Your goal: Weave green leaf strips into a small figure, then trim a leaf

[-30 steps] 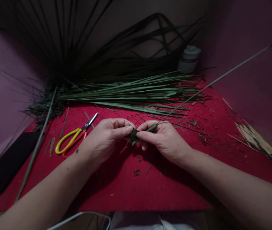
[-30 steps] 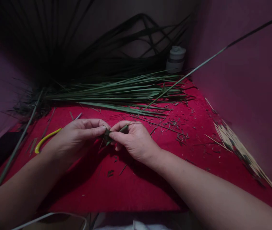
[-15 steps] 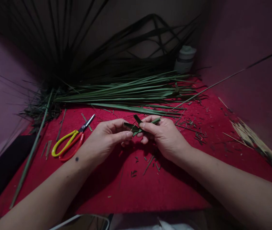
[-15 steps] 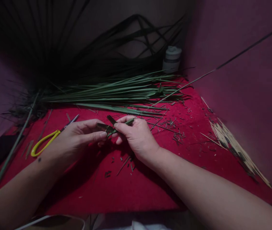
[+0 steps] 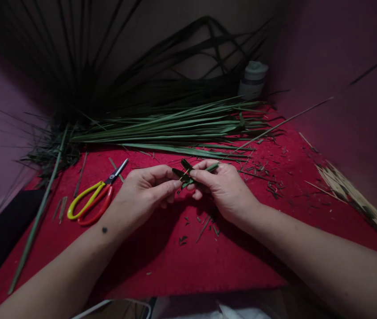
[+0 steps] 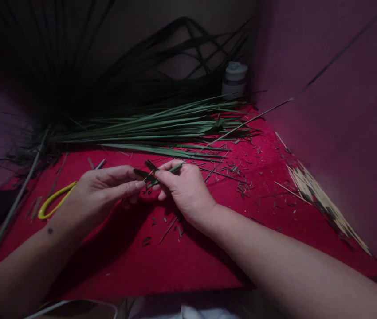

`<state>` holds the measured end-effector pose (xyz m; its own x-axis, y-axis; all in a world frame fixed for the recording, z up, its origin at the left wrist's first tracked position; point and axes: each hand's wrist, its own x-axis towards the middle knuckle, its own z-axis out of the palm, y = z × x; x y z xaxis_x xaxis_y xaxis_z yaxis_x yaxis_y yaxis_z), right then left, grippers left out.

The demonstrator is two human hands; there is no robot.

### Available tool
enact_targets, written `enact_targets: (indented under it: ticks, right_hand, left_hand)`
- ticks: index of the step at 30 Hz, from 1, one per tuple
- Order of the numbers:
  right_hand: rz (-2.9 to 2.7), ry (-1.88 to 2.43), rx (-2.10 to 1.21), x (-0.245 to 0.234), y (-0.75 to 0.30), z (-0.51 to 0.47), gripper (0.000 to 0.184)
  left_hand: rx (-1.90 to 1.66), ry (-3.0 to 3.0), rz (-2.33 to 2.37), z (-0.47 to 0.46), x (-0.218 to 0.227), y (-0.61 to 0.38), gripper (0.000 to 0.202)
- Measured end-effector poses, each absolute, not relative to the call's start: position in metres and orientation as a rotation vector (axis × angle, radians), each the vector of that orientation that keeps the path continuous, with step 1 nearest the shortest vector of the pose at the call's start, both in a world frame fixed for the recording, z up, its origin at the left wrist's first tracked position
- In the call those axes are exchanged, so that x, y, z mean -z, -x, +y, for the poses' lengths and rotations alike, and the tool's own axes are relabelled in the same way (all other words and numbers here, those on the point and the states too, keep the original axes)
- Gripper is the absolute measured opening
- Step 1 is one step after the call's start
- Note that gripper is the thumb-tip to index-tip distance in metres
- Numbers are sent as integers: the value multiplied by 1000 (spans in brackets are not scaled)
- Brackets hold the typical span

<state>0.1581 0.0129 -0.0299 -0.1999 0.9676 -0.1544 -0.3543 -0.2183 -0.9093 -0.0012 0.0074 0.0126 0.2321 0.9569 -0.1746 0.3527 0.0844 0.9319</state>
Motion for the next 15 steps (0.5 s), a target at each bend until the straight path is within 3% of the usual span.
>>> enact_targets:
  ticks: [15]
  right_hand:
    - [-953, 967, -1624, 29, -158, 11, 14]
  left_hand:
    - [-675, -1399, 1284, 6, -13, 3, 10]
